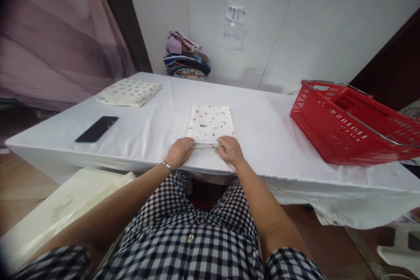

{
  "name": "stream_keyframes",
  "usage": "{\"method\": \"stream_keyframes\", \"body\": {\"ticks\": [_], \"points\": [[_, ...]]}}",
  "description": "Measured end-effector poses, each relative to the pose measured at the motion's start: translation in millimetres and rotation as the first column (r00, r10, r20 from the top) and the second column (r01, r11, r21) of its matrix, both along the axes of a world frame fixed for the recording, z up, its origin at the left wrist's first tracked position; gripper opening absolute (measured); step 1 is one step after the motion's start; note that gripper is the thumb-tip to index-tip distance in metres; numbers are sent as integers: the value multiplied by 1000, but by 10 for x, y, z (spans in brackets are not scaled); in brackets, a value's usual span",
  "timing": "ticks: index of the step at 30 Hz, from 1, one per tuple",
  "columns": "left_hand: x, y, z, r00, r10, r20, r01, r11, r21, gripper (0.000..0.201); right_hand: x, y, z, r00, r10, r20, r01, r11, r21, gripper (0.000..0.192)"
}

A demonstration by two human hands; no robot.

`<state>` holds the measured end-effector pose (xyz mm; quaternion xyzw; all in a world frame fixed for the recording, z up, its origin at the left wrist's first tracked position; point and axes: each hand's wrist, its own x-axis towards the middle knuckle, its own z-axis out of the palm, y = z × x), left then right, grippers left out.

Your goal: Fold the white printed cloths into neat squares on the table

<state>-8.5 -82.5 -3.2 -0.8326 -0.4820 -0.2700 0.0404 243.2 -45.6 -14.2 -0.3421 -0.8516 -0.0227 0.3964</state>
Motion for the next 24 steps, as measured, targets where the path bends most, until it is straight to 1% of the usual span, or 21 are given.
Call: {"method": "stream_keyframes", "body": {"ticks": [4,8,11,15,18,21,24], "points": [[5,4,23,999,34,-22,-34,999,-18,14,0,8,-6,1000,21,4,-21,1000,3,27],[5,3,35,999,6,-51,-4,1000,23,27,-3,31,-24,1000,18,18,-17,1000,-6,24],[5,-5,65,994,-14,-109,16,1000,22,23,-6,33,-28,999,22,28,-22,1000,-4,24],[50,-38,149,990,10,-142,-6,1000,26,22,-21,14,-25,999,13,51,-12,1000,-12,26],[160,-55,189,990,12,-138,-4,999,54,33,-37,6,-22,998,-3,65,4,1000,-20,28],[295,-35,146,983,-19,-183,29,998,55,45,-40,9,-12,996,-9,86,11,1000,-26,29],[366,2,43,972,-30,-233,34,999,13,46,-46,-13,21,992,-8,123,14,999,-51,30]]}}
